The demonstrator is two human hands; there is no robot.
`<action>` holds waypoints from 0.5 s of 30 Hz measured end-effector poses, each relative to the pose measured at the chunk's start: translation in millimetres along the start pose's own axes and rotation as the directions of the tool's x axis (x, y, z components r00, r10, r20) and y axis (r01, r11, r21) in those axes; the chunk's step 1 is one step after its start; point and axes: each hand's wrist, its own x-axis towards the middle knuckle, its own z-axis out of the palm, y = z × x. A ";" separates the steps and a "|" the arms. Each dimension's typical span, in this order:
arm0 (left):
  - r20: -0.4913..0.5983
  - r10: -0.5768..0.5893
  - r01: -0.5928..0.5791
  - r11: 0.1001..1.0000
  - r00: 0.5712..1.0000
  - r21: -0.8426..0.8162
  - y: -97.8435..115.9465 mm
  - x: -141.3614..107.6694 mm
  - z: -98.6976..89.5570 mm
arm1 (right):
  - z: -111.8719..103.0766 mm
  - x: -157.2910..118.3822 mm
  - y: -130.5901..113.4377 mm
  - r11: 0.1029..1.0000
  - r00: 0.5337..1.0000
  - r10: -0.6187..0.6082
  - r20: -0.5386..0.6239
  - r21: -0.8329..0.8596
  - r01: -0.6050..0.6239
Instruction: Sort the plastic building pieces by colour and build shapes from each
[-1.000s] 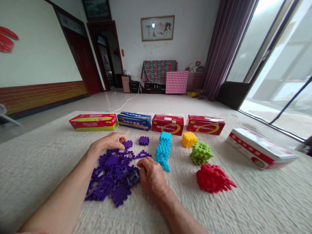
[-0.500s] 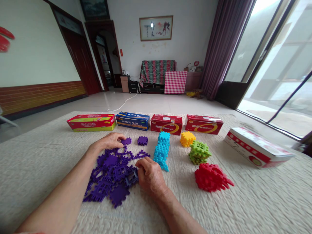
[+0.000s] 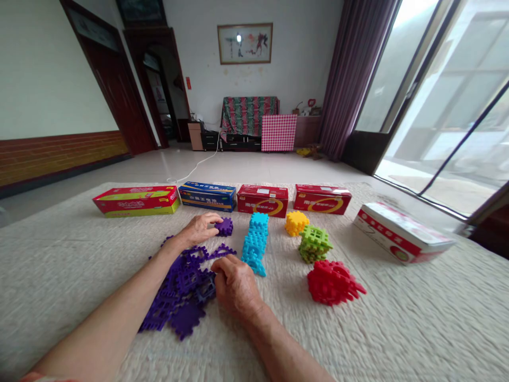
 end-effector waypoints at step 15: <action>-0.022 -0.075 0.074 0.997 0.997 -0.036 -2.4 -3.0 -10.2 | -0.7 -0.3 -1.1 1.000 0.999 -0.015 -0.047 0.016 0.016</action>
